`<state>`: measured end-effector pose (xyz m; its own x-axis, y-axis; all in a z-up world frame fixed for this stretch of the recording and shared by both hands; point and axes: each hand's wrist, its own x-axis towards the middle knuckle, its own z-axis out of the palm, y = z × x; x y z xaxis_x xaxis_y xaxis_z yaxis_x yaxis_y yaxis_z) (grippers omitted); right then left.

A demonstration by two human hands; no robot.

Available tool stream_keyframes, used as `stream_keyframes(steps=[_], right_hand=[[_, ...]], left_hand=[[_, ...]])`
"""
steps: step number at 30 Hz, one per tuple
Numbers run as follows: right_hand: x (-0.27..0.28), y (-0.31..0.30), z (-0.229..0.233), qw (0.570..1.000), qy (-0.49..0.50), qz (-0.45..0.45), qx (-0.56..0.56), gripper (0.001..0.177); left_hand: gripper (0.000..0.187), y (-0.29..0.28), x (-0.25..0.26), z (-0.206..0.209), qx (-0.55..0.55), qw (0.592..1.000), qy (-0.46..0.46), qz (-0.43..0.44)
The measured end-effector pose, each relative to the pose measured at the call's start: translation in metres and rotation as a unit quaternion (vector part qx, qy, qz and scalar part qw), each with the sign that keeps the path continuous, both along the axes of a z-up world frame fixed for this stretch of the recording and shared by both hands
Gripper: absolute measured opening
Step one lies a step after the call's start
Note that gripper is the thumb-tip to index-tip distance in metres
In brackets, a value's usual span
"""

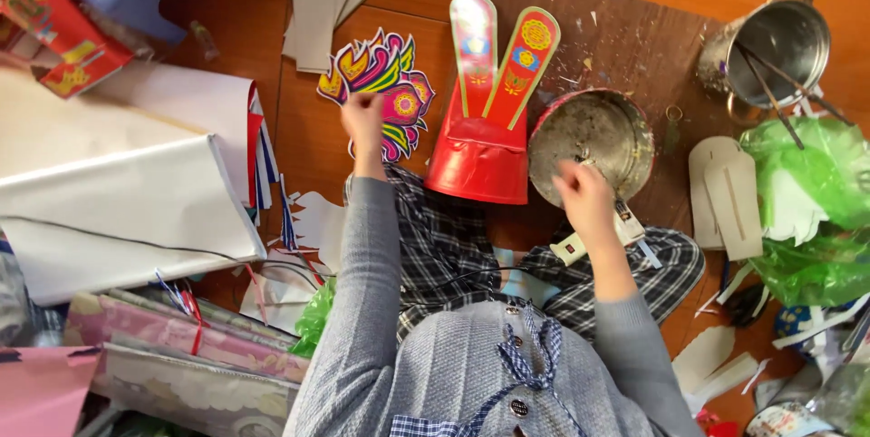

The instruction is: Assemble traditional paper lanterns by gluing decorative paper cutouts onto a plastic base.

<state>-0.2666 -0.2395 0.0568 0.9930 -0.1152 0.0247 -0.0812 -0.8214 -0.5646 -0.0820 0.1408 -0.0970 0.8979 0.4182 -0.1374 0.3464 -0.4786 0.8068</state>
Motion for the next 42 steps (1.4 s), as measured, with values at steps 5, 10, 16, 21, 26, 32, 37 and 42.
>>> stream_keyframes(steps=[5,10,16,21,26,32,37,42], right_hand=[[-0.091,-0.005,0.040,0.968,0.200,-0.145,0.035,0.026],[-0.146,0.001,0.024,0.846,0.288,-0.344,0.289,0.030],[-0.134,0.012,0.007,0.670,0.167,-0.459,0.559,0.057],[-0.131,-0.001,0.003,0.604,0.138,-0.503,0.603,0.057],[-0.151,-0.016,-0.035,0.696,0.133,-0.505,0.493,0.061],[-0.157,-0.001,-0.008,0.823,0.101,-0.483,0.281,0.040],[-0.101,0.038,0.058,0.898,-0.028,-0.384,0.212,0.022],[-0.032,0.104,0.095,0.794,-0.040,0.002,0.607,0.045]], left_hand=[[0.036,0.037,0.023,-0.028,0.187,0.980,0.070,0.019],[0.065,0.022,0.042,-0.006,0.303,0.948,0.003,-0.097],[0.081,0.032,0.052,-0.054,0.300,0.949,0.047,-0.080],[0.067,0.035,0.036,0.011,0.048,0.998,-0.035,0.025],[0.028,0.042,0.023,0.014,0.173,0.977,-0.121,-0.021],[0.013,0.033,0.012,0.053,0.252,0.953,-0.164,0.032],[0.018,-0.062,-0.045,0.200,0.097,0.905,-0.411,-0.044],[0.012,-0.171,-0.149,0.258,0.043,0.787,-0.475,-0.392]])
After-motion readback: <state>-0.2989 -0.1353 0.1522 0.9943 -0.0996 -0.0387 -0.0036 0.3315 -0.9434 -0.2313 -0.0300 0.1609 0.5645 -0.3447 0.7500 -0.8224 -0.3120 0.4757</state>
